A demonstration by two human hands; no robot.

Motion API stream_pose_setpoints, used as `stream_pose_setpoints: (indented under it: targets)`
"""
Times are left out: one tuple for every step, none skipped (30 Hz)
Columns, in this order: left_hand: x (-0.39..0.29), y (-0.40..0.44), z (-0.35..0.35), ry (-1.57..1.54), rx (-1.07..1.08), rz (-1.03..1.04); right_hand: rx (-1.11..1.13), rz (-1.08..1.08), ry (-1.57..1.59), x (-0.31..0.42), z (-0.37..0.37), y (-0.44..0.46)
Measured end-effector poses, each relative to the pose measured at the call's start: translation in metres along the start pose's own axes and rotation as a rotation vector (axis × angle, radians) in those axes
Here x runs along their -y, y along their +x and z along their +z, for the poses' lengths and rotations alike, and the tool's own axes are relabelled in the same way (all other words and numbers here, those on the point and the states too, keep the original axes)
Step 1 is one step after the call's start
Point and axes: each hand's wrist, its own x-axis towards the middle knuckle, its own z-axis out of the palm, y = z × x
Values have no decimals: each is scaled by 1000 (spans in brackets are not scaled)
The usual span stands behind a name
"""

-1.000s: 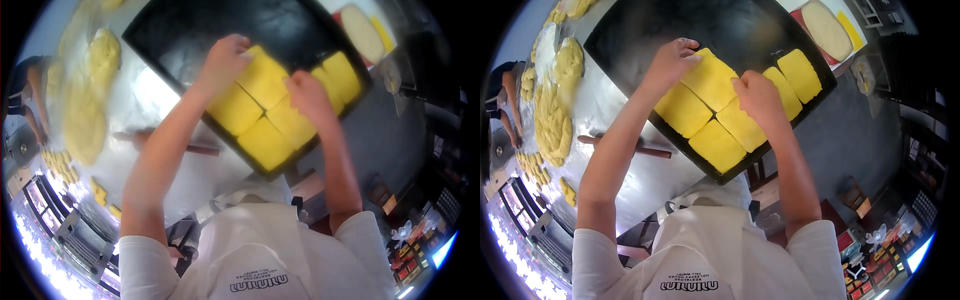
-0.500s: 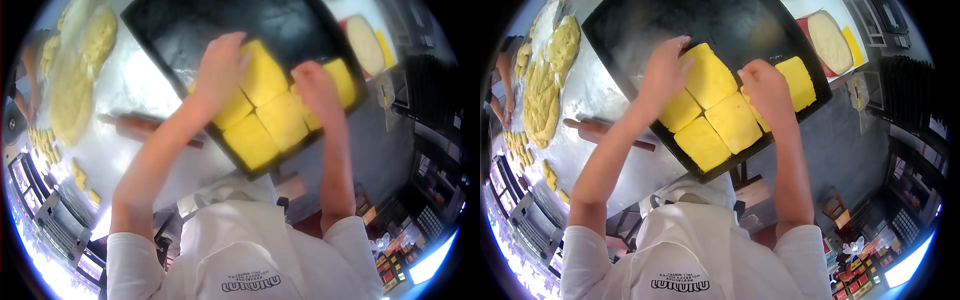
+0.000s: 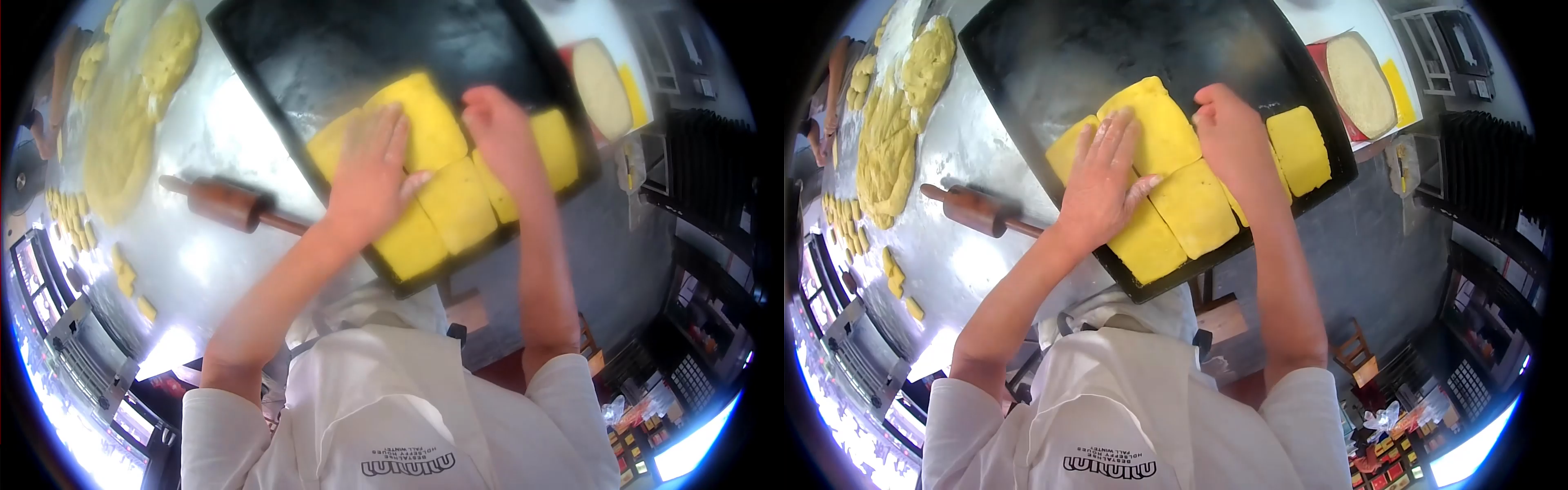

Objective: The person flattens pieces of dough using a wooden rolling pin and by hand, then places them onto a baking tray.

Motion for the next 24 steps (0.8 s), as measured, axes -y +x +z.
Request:
stream_pose_setpoints:
  targets:
    - [1,2,-1,-38,20,-11,52,1,-29,3,1,-3]
    - [4,4,-4,-77,41,-20,103,4,-58,5,1,-5]
    - [6,5,-5,-118,60,-30,59,-6,-62,7,-2,-4]
    - [9,6,-7,-133,59,-19,15,-20,-67,8,-5,-2]
    - [12,5,-9,-147,59,-10,-27,-35,-69,9,-6,1]
    - [14,4,-11,-159,60,1,-17,-56,-32,5,-7,7]
    - [14,3,-11,-157,37,12,-9,-78,7,-2,-8,16]
    - [13,2,-11,-154,14,23,-1,-101,46,-6,-7,23]
    - [13,1,-11,-152,-8,34,4,-121,52,-5,-5,26]
    - [12,0,-11,-158,-35,16,8,-139,58,-3,-1,28]
    - [10,-1,-10,-165,-61,-4,12,-157,63,-1,3,30]
    - [9,-1,-8,-173,-88,-28,19,-164,37,0,7,35]
    - [8,-1,-8,-137,-72,-36,27,-171,11,2,11,41]
    - [7,2,-7,-102,-56,-43,33,-178,-15,3,15,47]
    - [6,3,-7,-67,-38,-47,60,-203,-15,2,18,52]
    - [5,2,-7,-55,-17,-34,85,-229,-14,0,23,58]
    - [5,0,-7,-43,2,-20,110,-255,-12,-1,26,62]
    - [5,-1,-7,-31,22,-8,114,-297,-40,-1,29,66]
    - [5,-2,-6,-20,29,-12,122,-339,-67,-1,31,67]
    - [5,-4,-4,-11,37,-16,129,-380,-95,-1,34,69]
    - [4,-6,-3,-2,44,-19,126,-400,-108,-1,35,70]
    - [4,-6,-2,0,33,-23,121,-420,-122,-1,36,71]
    - [3,-5,-1,3,23,-26,115,-440,-136,0,36,71]
    - [4,-4,0,6,12,-28,131,-396,-117,3,35,70]
